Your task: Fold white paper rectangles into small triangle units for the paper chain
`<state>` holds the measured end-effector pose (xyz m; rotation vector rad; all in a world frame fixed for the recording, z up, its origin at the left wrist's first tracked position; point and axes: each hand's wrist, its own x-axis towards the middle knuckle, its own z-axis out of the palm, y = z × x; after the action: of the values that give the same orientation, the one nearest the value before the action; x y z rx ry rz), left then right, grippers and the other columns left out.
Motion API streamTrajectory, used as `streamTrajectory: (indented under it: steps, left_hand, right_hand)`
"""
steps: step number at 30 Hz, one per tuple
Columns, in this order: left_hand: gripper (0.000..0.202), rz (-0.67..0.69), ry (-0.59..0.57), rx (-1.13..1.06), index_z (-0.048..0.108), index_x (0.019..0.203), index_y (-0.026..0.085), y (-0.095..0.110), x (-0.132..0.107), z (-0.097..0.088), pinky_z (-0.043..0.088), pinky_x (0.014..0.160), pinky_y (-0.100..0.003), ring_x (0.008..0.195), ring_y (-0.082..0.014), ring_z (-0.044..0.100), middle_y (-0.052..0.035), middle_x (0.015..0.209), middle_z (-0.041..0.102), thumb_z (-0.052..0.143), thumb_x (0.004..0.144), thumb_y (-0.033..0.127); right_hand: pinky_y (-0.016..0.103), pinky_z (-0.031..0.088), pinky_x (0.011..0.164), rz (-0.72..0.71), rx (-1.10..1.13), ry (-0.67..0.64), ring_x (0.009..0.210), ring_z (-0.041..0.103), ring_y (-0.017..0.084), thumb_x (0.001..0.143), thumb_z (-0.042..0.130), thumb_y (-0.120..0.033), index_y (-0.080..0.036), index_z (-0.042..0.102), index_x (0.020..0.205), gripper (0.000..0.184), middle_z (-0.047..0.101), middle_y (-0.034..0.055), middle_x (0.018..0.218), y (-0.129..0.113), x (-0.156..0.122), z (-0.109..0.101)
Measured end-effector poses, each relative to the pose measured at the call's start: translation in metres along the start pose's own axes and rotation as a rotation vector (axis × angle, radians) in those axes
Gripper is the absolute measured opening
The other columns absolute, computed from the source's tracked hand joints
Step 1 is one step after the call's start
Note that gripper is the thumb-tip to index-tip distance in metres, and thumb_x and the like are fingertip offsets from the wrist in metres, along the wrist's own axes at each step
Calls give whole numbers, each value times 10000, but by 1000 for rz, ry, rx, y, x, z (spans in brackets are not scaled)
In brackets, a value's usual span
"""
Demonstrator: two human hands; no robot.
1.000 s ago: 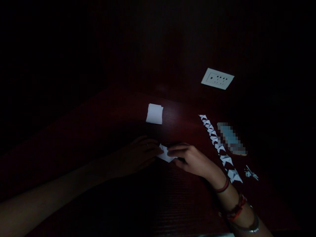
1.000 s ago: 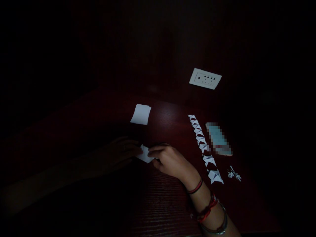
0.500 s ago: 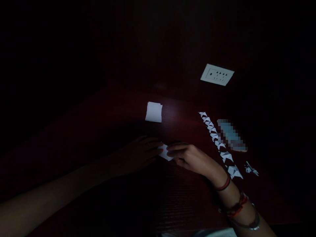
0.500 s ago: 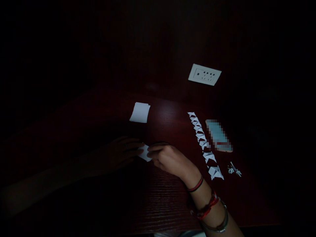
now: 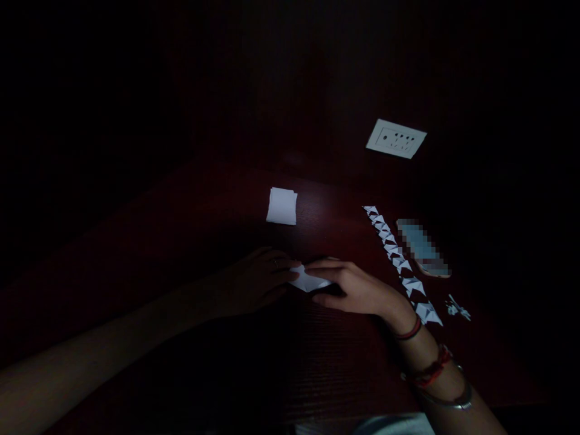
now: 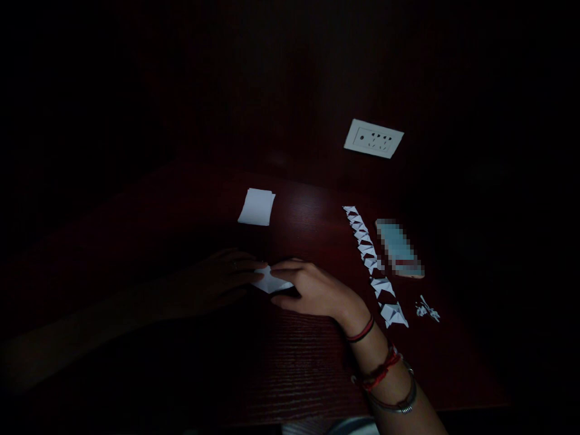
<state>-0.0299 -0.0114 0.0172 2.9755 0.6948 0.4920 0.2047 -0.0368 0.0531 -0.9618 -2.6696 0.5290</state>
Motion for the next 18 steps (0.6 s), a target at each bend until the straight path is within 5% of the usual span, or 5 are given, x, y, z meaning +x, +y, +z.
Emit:
streamTrajectory:
  steps: [18]
  left_hand:
    - [304, -39, -27, 45, 477, 1170, 260, 1, 0, 0, 230, 983, -371, 1125, -186, 406, 11, 1255, 475, 431, 869, 255]
  right_hand:
    - [373, 357, 867, 141, -353, -70, 969, 524, 217, 786, 510, -302, -138, 600, 958, 255, 618, 81, 988, -18, -10, -7]
